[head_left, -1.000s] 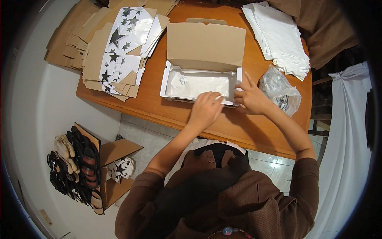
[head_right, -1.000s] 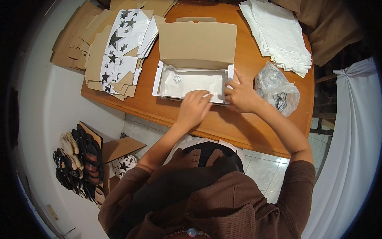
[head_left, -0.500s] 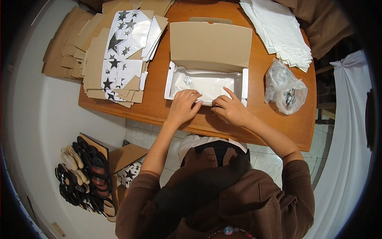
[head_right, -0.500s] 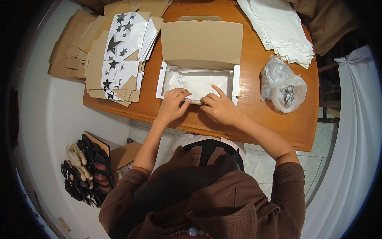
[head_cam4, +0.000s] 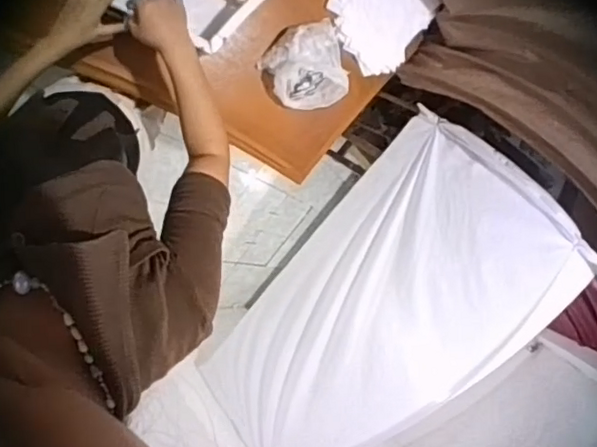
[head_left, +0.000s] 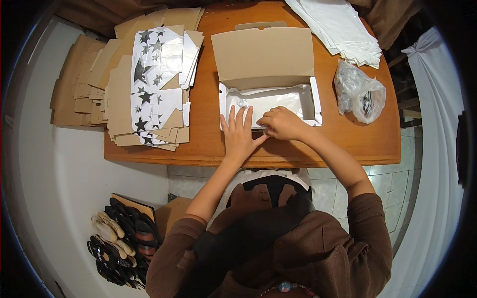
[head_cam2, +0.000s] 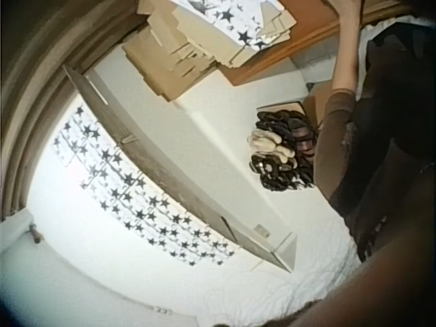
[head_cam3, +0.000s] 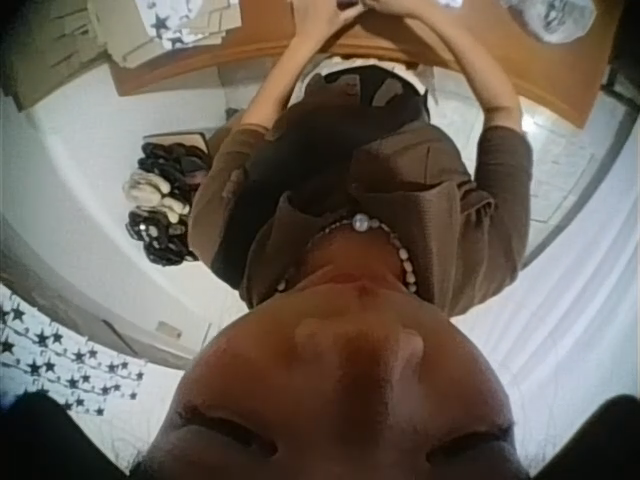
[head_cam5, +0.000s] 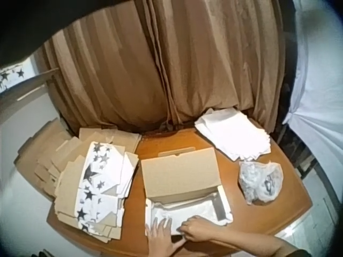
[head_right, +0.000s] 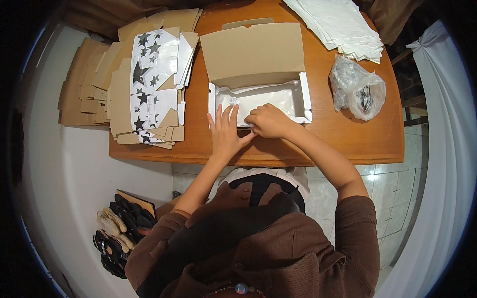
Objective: Fold cardboard sheets into shoe boxes and line them with tissue paper.
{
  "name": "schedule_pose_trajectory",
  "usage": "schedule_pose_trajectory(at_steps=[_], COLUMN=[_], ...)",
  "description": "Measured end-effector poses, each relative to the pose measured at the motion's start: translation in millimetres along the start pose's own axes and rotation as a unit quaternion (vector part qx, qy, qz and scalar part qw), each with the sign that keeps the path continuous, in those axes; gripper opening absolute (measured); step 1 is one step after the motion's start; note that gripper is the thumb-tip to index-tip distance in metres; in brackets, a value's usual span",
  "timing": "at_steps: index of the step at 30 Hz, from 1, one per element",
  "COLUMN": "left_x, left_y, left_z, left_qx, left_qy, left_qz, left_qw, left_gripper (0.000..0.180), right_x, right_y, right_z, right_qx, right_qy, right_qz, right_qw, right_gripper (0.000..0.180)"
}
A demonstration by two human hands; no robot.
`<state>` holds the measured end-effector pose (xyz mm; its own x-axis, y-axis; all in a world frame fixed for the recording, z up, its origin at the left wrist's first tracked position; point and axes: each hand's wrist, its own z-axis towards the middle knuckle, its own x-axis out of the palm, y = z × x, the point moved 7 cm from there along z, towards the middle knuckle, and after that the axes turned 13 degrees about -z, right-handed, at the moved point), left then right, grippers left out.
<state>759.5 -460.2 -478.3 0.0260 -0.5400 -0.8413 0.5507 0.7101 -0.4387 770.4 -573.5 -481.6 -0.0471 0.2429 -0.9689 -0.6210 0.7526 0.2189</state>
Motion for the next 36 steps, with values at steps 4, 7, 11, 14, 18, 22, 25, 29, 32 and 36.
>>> schedule_pose_trajectory(at_steps=[4, 7, 11, 14, 18, 22, 25, 29, 32, 36], left_x=[8, 10, 11, 10, 11, 11, 7, -2, -16, -30], left_y=[9, 13, 10, 10, 11, 11, 10, 14, 28, 41], left_z=[0, 1, 1, 1, 1, 2, 2, 13, 43, 98], left_qx=[-0.031, -0.055, -0.049, -0.047, -0.043, -0.039, -0.028, -0.056, -0.031, -0.012], left_qy=[0.002, 0.015, 0.033, 0.039, 0.034, 0.036, 0.038, 0.024, -0.031, -0.078], left_qz=[-0.015, -0.038, -0.026, -0.026, -0.030, -0.033, -0.052, -0.084, -0.101, -0.089], left_qw=[0.999, 0.998, 0.998, 0.998, 0.998, 0.998, 0.998, 0.995, 0.994, 0.993], left_gripper=[0.101, 0.104, 0.105, 0.104, 0.102, 0.100, 0.096, 0.088, 0.072, 0.069], right_x=[4, -1, 11, 13, 11, 13, 14, -7, -65, -137], right_y=[6, 7, -1, -1, -1, -4, -5, -24, -56, -104], right_z=[17, 16, 10, 11, 13, 15, 15, 20, 41, 68], right_qx=[-0.043, -0.081, -0.026, -0.006, 0.001, 0.023, -0.014, -0.040, -0.004, 0.111], right_qy=[0.024, -0.014, -0.022, 0.005, 0.029, 0.085, 0.081, 0.014, -0.152, -0.341], right_qz=[-0.029, -0.064, 0.042, 0.063, 0.098, 0.084, 0.088, 0.155, 0.016, -0.206], right_qw=[0.998, 0.995, 0.999, 0.998, 0.995, 0.993, 0.993, 0.987, 0.988, 0.911], right_gripper=[0.025, 0.022, 0.017, 0.018, 0.020, 0.024, 0.026, 0.033, 0.034, 0.044])
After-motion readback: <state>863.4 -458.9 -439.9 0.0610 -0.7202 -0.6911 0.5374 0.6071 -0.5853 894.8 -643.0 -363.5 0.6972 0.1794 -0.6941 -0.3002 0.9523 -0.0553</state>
